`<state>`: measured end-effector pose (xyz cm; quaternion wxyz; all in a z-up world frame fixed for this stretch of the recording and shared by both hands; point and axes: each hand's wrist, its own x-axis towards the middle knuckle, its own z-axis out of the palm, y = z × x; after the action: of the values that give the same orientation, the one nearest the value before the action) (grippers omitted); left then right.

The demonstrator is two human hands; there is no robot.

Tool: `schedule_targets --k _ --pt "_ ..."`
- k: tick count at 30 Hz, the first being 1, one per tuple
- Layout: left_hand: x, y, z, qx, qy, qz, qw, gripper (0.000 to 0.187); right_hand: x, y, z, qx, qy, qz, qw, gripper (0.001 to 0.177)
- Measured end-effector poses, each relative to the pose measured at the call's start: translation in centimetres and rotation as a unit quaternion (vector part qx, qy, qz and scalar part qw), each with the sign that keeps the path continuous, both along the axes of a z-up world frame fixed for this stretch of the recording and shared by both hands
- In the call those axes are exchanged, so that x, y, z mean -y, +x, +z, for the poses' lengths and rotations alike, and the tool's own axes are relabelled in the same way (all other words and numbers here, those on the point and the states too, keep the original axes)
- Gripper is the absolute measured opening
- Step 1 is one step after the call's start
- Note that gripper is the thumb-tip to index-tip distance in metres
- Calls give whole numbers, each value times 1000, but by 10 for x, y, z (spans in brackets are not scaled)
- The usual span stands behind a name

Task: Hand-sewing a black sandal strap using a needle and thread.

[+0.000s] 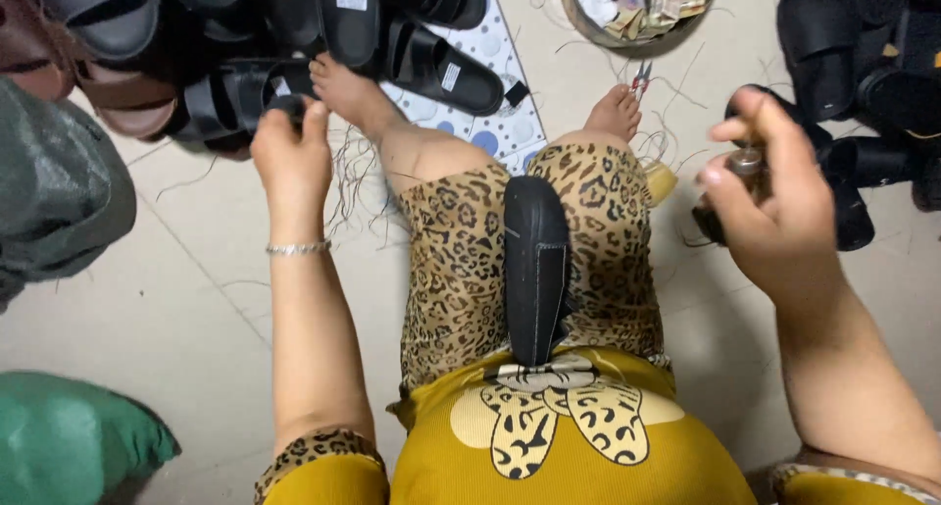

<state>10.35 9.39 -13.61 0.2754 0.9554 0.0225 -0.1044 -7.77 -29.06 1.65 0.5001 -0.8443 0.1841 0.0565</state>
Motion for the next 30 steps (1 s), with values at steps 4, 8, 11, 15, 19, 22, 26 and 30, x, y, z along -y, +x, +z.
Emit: schedule_targets --k 4,8,11,15,19,22,26,30 --pt "42 -51 87 27 -311 11 950 22 -24 -20 4 90 -139 209 964 41" --pt "82 -83 115 -6 -425 -243 872 50 -43 -16 16 15 -127 328 936 60" --pt "87 -88 123 -147 -348 -331 865 83 -46 -14 20 26 -145 326 934 52" --pt "92 -84 128 -186 -276 -362 871 92 -47 -10 22 50 -151 328 931 52" --pt "92 -85 120 -159 -251 -389 872 87 -46 -10 22 56 -227 360 903 51" --pt "93 -88 113 -116 -260 -387 877 86 -48 -8 31 10 -295 400 868 55" --pt "96 -92 109 -91 -239 -383 888 85 -51 -3 37 10 -355 435 827 60" --pt "95 -92 104 -79 -267 -375 884 86 -55 7 20 77 -312 401 858 39"
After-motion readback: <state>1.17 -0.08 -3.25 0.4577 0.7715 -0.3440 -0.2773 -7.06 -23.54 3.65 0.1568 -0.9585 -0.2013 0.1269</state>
